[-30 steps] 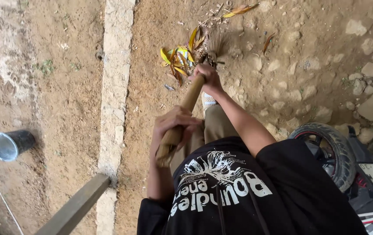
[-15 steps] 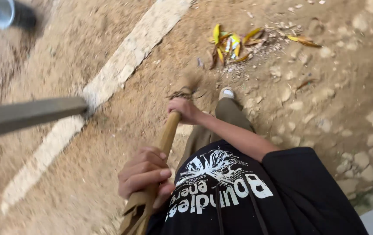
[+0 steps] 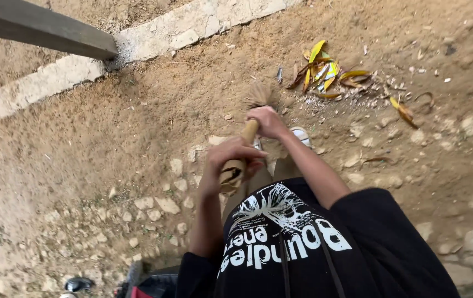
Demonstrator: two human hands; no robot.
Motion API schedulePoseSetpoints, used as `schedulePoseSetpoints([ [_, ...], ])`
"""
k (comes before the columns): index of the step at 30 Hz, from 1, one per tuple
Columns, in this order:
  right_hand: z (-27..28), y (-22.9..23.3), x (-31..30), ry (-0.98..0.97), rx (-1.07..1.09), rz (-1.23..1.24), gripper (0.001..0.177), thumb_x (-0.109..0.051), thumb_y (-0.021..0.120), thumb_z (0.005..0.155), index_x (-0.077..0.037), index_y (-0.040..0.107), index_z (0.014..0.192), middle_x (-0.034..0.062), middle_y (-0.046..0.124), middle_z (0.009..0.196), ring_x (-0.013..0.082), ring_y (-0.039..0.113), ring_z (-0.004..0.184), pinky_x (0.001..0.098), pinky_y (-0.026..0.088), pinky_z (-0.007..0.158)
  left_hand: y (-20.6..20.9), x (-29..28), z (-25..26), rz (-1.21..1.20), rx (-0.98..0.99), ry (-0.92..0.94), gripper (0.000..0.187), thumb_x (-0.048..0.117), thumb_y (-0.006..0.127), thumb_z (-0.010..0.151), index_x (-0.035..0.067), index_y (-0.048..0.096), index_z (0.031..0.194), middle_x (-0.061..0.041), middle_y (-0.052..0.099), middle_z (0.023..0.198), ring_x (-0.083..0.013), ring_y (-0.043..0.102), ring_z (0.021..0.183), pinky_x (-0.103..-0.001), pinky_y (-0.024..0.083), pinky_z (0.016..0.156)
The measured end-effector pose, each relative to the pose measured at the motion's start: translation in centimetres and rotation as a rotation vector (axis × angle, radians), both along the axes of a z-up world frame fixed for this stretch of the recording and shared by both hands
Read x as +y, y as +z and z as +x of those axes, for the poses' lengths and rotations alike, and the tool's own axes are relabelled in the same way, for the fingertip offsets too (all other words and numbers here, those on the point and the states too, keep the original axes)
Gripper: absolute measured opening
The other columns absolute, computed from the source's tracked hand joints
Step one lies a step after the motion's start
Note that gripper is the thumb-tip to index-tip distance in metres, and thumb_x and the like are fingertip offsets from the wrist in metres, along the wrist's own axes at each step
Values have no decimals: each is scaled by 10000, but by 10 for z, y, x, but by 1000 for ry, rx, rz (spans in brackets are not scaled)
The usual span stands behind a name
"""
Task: Sweeping leaves and trash into a pile on a dirt path and then collecting the debris into a bucket using a plastic bag.
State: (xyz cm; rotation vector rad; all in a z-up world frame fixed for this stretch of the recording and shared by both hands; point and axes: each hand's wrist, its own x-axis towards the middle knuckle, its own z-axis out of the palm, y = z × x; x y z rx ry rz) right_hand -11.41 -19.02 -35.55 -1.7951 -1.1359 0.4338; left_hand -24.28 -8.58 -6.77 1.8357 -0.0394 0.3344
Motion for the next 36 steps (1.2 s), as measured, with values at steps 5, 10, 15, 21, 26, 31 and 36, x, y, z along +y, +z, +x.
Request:
schedulePoseSetpoints([
  [5, 51, 16, -91, -70, -100, -218, 248, -171, 828, 767, -127, 672, 954, 70, 704, 930, 298, 680, 911, 439, 537, 848, -10, -30, 27, -248, -36, -18, 207, 27, 802, 884, 92, 720, 1063, -41, 728, 901, -157, 698, 852, -313, 580, 812],
  [10, 84, 38, -139, -102, -86, -329, 314, -196, 866, 730, -105, 615, 894, 79, 656, 863, 296, 639, 875, 447, 511, 787, -11, -51, 20, -460, -109, 62, 153, 33, 757, 959, 68, 682, 1088, -70, 703, 940, -185, 667, 943, -382, 537, 982],
  [15, 55, 54, -88, 44, -131, -26, 277, -319, 857, 793, -147, 655, 873, 37, 680, 871, 239, 672, 869, 430, 527, 829, 48, -79, -14, -328, -389, 223, 189, 191, 777, 924, 114, 688, 1072, -21, 661, 793, -161, 647, 792, -337, 567, 866],
  [21, 24, 68, 11, 237, 35, 96, 444, -446, 891, 770, -94, 642, 873, 37, 676, 818, 241, 683, 787, 430, 536, 758, 70, -94, -10, 239, 46, 205, 351, 141, 706, 821, 150, 727, 1172, 1, 709, 837, -142, 684, 794, -368, 545, 898],
  [26, 21, -1, -1, 198, 61, -5, 317, -342, 826, 821, -101, 672, 956, 40, 708, 938, 257, 700, 869, 418, 558, 807, -35, -73, -18, 140, 141, 130, 310, 152, 769, 831, 125, 739, 1138, -41, 759, 922, -180, 713, 865, -357, 571, 844],
  [31, 34, 14, -79, 102, -64, 13, 258, -206, 781, 807, -105, 661, 1012, 83, 708, 1058, 301, 671, 1040, 468, 518, 928, -8, -78, -17, -50, 106, 157, 201, 82, 814, 847, 117, 746, 1033, -48, 757, 937, -173, 739, 934, -333, 601, 897],
  [36, 42, 31, -137, 34, -93, -156, 205, -173, 779, 810, -119, 668, 973, 63, 700, 1012, 298, 650, 1032, 471, 503, 897, -15, -85, -29, -245, -30, 123, 150, 38, 722, 889, 54, 717, 1038, -66, 716, 913, -194, 709, 917, -430, 568, 1033],
])
